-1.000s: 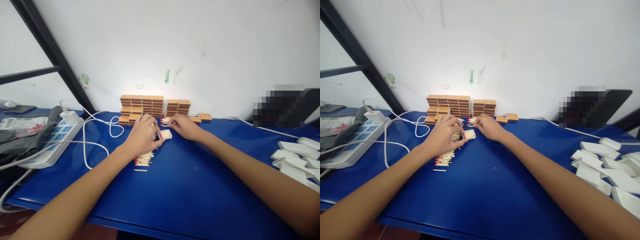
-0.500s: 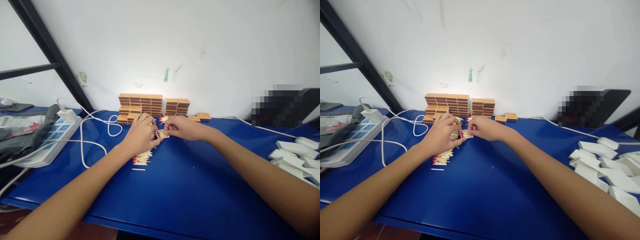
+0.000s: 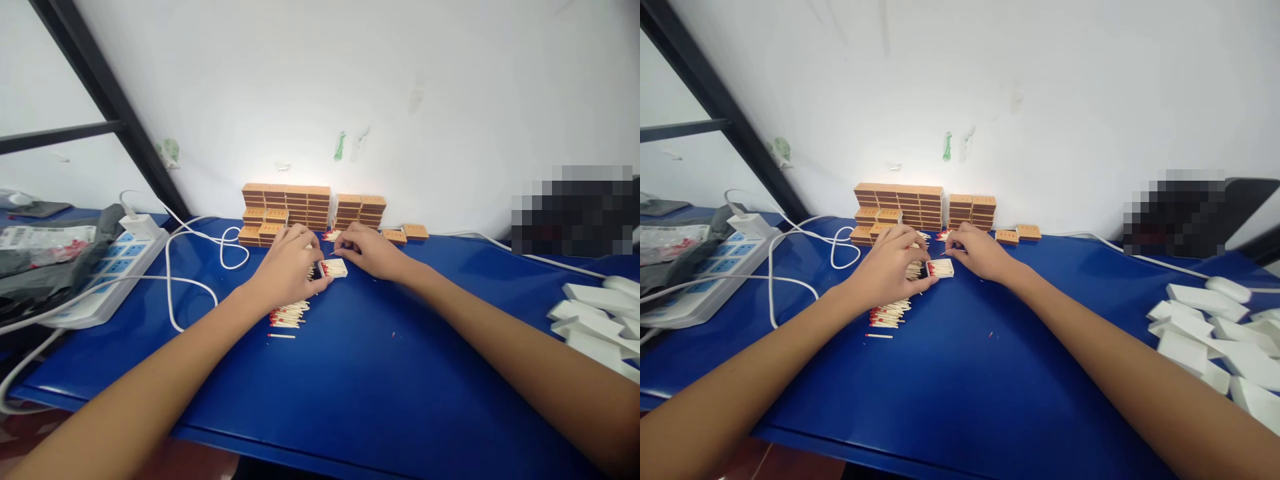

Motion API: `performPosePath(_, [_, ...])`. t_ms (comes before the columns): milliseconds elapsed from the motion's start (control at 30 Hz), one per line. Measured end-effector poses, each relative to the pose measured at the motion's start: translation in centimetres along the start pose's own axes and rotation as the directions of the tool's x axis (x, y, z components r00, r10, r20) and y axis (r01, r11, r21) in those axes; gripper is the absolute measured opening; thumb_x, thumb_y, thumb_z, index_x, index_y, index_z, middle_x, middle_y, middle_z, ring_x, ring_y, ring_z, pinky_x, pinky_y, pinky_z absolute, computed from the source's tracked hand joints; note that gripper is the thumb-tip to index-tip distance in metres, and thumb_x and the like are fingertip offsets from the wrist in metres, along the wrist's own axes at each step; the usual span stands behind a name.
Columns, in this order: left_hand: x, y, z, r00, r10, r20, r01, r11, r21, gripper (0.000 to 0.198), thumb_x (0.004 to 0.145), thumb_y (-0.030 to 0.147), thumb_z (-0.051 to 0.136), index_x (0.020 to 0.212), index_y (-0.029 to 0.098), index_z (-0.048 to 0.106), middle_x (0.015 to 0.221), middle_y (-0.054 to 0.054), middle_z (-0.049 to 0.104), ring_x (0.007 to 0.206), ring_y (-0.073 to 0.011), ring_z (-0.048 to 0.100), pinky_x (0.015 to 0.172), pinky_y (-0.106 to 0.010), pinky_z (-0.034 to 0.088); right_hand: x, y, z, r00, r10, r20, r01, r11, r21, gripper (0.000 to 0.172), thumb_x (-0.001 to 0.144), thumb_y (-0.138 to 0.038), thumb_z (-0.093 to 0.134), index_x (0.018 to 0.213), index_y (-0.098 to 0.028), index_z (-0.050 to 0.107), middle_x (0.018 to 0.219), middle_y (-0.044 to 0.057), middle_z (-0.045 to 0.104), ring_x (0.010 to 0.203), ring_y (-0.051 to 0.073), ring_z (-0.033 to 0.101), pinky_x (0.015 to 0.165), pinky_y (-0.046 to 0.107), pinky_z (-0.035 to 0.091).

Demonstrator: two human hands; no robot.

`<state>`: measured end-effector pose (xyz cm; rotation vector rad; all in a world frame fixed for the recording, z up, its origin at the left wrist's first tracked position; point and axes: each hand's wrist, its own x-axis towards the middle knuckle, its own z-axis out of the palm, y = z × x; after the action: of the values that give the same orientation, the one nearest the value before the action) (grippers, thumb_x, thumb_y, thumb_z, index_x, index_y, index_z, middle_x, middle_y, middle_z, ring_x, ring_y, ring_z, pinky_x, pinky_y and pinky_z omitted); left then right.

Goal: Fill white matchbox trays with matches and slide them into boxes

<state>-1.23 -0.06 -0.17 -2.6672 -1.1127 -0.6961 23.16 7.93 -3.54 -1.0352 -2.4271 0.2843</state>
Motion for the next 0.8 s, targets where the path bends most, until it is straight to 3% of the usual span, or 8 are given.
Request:
performPosePath(100, [0.0,0.0,0.0,1.0,-0.001,-0.002,0.001,1.0,-0.005,0.029,0.089,0.043,0.083,0.099,0.017,0.079,0.115,-0.011,0.07,0.118,-0.0318,0.057,0.104,-0.051,0.044,0.1,-0.2,0.1,0.999,0.038,-0.01,-0.038,0.999,0.008,0.013,0.099,-0.029,0.066,0.09,-0.02,0.07,0.096,0.007,0.062,0.083,0.021,0.058,0.077,0.034,0.046])
performPosePath(300, [0.2,0.1,-0.2,1.0,-0.021,0.018,0.021,1.0,0.005,0.028,0.09,0.043,0.082,0.097,0.017,0.079,0.115,-0.011,0.07,0.119,-0.032,0.057,0.107,-0.051,0.044,0.3,-0.5,-1.2,0.984,0.176,-0.039,-0.176,0.984,-0.006,0.014,0.098,-0.027,0.064,0.089,-0.018,0.07,0.094,0.009,0.068,0.081,0.021,0.061,0.074,0.034,0.045])
performPosePath(467, [0.1,0.1,-0.3,0.999,-0.019,0.029,0.019,1.0,0.002,0.028,0.09,0.044,0.082,0.099,0.017,0.079,0.116,-0.011,0.07,0.119,-0.0322,0.057,0.106,-0.051,0.044,0.5,-0.8,-2.6,0.951,0.301,0.073,-0.295,0.952,-0.081,0.019,0.097,-0.027,0.066,0.081,-0.019,0.072,0.085,0.007,0.073,0.075,0.021,0.062,0.066,0.032,0.041])
performPosePath(800, [0.1,0.1,-0.3,0.999,-0.022,0.039,0.022,1.0,0.007,0.028,0.09,0.043,0.082,0.099,0.017,0.08,0.115,-0.012,0.07,0.118,-0.0322,0.056,0.106,-0.051,0.043,0.4,-1.5,-2.8,0.928,0.307,0.211,-0.295,0.951,-0.089,0.02,0.097,-0.029,0.068,0.08,-0.019,0.074,0.076,0.004,0.073,0.067,0.018,0.061,0.062,0.03,0.039])
